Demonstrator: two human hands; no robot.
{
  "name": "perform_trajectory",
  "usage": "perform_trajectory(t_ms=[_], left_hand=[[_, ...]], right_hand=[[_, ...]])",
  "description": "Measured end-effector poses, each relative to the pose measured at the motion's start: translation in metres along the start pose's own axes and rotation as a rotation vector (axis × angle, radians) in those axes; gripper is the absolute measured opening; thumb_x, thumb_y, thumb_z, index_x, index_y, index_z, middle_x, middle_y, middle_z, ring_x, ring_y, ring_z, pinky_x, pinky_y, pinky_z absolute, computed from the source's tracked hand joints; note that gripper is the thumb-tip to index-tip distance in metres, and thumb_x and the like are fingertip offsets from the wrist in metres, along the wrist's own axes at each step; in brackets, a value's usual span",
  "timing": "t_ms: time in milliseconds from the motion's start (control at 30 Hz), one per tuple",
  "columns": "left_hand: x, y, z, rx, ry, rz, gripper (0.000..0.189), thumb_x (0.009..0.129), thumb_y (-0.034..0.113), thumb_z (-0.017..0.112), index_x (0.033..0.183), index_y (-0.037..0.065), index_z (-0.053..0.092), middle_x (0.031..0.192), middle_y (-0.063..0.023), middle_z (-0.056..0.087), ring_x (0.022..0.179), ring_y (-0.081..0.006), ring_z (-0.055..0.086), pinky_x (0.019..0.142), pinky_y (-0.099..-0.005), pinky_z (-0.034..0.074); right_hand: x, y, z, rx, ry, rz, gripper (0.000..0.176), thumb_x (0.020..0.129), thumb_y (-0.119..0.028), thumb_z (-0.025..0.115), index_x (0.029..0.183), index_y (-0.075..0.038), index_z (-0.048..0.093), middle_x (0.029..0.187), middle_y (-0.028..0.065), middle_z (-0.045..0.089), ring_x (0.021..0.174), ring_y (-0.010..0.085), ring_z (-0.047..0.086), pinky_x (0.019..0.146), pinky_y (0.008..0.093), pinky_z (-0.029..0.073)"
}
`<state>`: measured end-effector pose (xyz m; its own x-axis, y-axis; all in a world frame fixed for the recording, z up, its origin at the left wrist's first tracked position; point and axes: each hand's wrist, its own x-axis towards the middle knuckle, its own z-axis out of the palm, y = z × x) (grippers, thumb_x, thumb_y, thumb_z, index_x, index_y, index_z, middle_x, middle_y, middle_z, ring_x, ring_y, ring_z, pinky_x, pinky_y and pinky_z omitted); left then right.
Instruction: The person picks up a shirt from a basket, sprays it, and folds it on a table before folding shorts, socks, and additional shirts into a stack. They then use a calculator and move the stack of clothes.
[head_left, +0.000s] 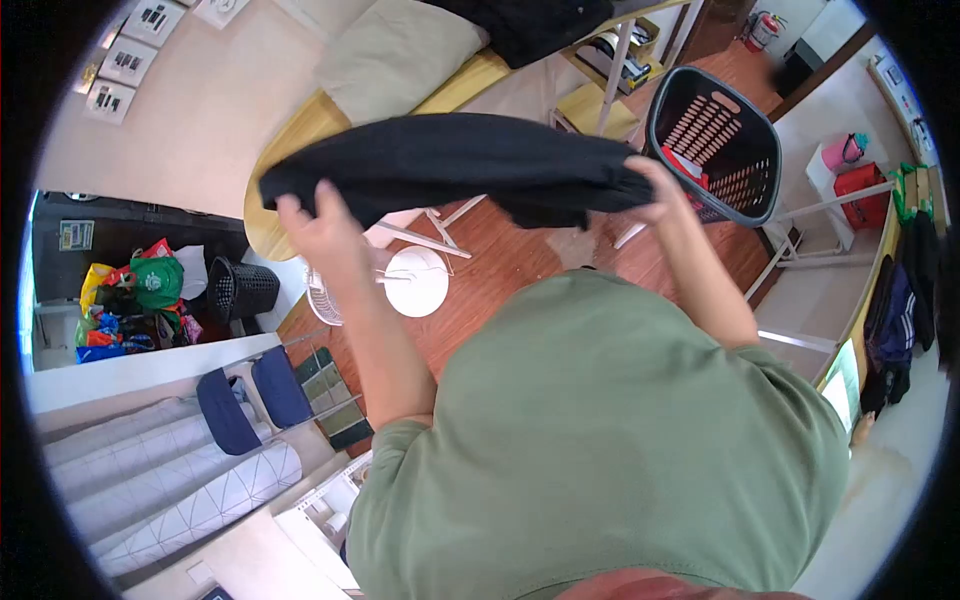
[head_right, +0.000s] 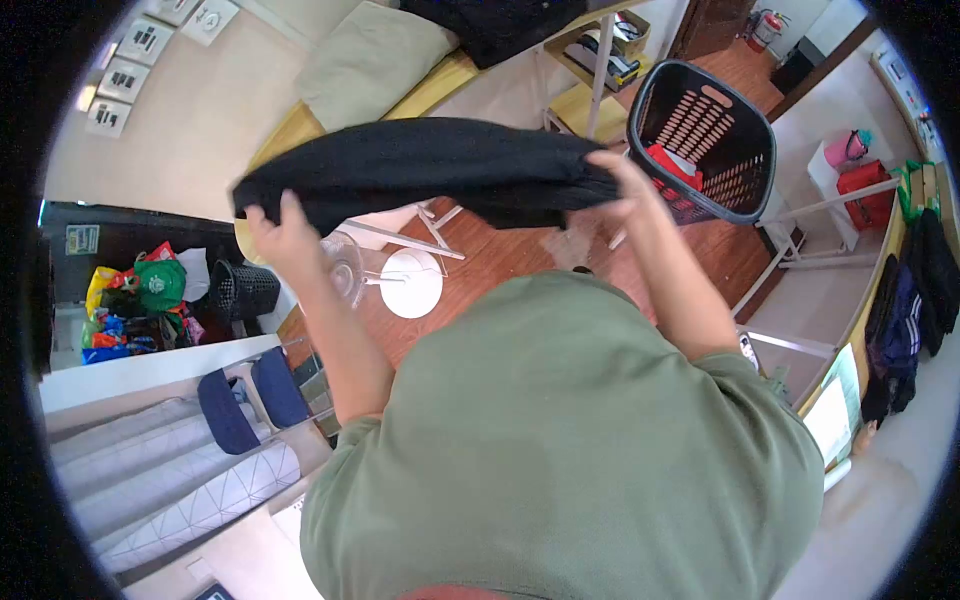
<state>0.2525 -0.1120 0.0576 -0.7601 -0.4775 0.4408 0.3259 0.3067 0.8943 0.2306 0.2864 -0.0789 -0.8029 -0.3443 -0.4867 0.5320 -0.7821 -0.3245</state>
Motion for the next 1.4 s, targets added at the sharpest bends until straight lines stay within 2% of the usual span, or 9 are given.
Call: perform_trajectory(t_ms=[167, 233, 367, 433, 633, 800, 1167, 1333, 1400], left_hand=[[-0.012, -0.076, -0.029, 0.837, -0.306, -0.162, 0.057, 0.077, 0.021, 0.08, 0.121, -0.007, 0.057, 0.118, -0.0259, 0.059, 0.116, -0.038, 0.055, 0.097, -0.0445, 0.045], [-0.049, -0.043, 0.051, 0.447, -0.437, 0.325, 0.063, 0.076, 0.027, 0.083, 0.123, -0.006, 0.058, 0.129, -0.0224, 0.055, 0.124, -0.0349, 0.05, 0.103, -0.0441, 0.039], [-0.064, -0.014, 0.117, -0.375, -0.903, -0.269, 0.039, 0.088, 0.024, 0.072, 0.114, -0.004, 0.065, 0.113, -0.0165, 0.067, 0.103, -0.026, 0.064, 0.093, -0.0335, 0.049], [-0.04, -0.012, 0.11, -0.781, -0.959, -0.67, 0.025, 0.094, 0.014, 0.065, 0.112, -0.004, 0.066, 0.098, -0.009, 0.072, 0.083, -0.0192, 0.069, 0.08, -0.0262, 0.053], [-0.026, -0.063, 0.129, 0.316, -0.241, 0.401, 0.02, 0.1, 0.017, 0.056, 0.1, -0.002, 0.062, 0.097, -0.0095, 0.067, 0.086, -0.0165, 0.06, 0.08, -0.0295, 0.048], [-0.105, -0.063, 0.165, -0.532, -0.854, -0.476, 0.034, 0.099, 0.014, 0.056, 0.13, 0.002, 0.053, 0.134, -0.0112, 0.052, 0.123, -0.019, 0.049, 0.103, -0.0304, 0.04], [-0.073, -0.015, 0.207, -0.694, -1.034, -0.295, 0.058, 0.096, 0.014, 0.056, 0.147, 0.001, 0.033, 0.149, -0.0098, 0.039, 0.138, -0.0198, 0.038, 0.111, -0.0301, 0.034], [-0.027, 0.094, 0.102, 0.262, -0.548, 0.149, 0.031, 0.083, 0.027, 0.074, 0.08, -0.002, 0.067, 0.066, -0.0165, 0.062, 0.059, -0.0251, 0.059, 0.061, -0.0363, 0.047], [0.018, 0.105, 0.079, 0.306, -0.257, 0.217, 0.032, 0.085, 0.029, 0.074, 0.078, -0.001, 0.068, 0.056, -0.0086, 0.056, 0.052, -0.0159, 0.05, 0.054, -0.0341, 0.043]], right_hand=[[-0.052, -0.076, 0.071, -0.492, -0.487, -0.194, 0.044, 0.091, -0.019, 0.062, 0.124, 0.009, 0.056, 0.118, 0.0212, 0.066, 0.104, 0.0294, 0.067, 0.097, 0.0418, 0.051], [-0.045, -0.044, 0.115, -0.913, -0.278, -0.337, 0.044, 0.09, -0.02, 0.068, 0.122, 0.008, 0.058, 0.115, 0.0144, 0.068, 0.099, 0.0202, 0.067, 0.092, 0.0329, 0.052], [-0.079, -0.028, 0.184, -1.942, -0.63, -0.503, 0.042, 0.08, -0.019, 0.075, 0.113, 0.005, 0.063, 0.094, 0.0078, 0.07, 0.088, 0.0176, 0.065, 0.082, 0.0322, 0.051], [-0.075, -0.041, 0.159, -2.36, 0.06, -0.675, 0.039, 0.08, -0.017, 0.074, 0.111, 0.004, 0.063, 0.094, 0.0122, 0.07, 0.091, 0.0215, 0.068, 0.081, 0.0347, 0.053], [-0.032, -0.034, 0.114, -0.695, -0.076, -0.267, 0.026, 0.091, -0.014, 0.066, 0.112, 0.002, 0.066, 0.103, 0.0099, 0.071, 0.086, 0.0181, 0.069, 0.078, 0.0292, 0.056], [-0.042, 0.053, 0.191, -1.701, -0.149, -0.724, 0.029, 0.083, -0.015, 0.065, 0.105, 0.004, 0.065, 0.092, 0.0189, 0.069, 0.079, 0.0261, 0.068, 0.074, 0.0388, 0.053], [-0.01, -0.054, 0.171, -1.016, -0.157, -0.357, 0.04, 0.085, -0.031, 0.074, 0.108, 0.002, 0.069, 0.101, 0.0124, 0.072, 0.094, 0.0193, 0.068, 0.087, 0.034, 0.053], [-0.006, -0.041, 0.135, -0.835, -0.057, -0.369, 0.049, 0.093, -0.045, 0.062, 0.116, -0.001, 0.063, 0.111, 0.0132, 0.069, 0.1, 0.0235, 0.068, 0.089, 0.0334, 0.054], [-0.028, -0.004, 0.127, -1.95, -0.614, -0.623, 0.074, 0.073, -0.04, 0.083, 0.127, 0.003, 0.055, 0.114, 0.0136, 0.068, 0.101, 0.0209, 0.065, 0.085, 0.0359, 0.053]])
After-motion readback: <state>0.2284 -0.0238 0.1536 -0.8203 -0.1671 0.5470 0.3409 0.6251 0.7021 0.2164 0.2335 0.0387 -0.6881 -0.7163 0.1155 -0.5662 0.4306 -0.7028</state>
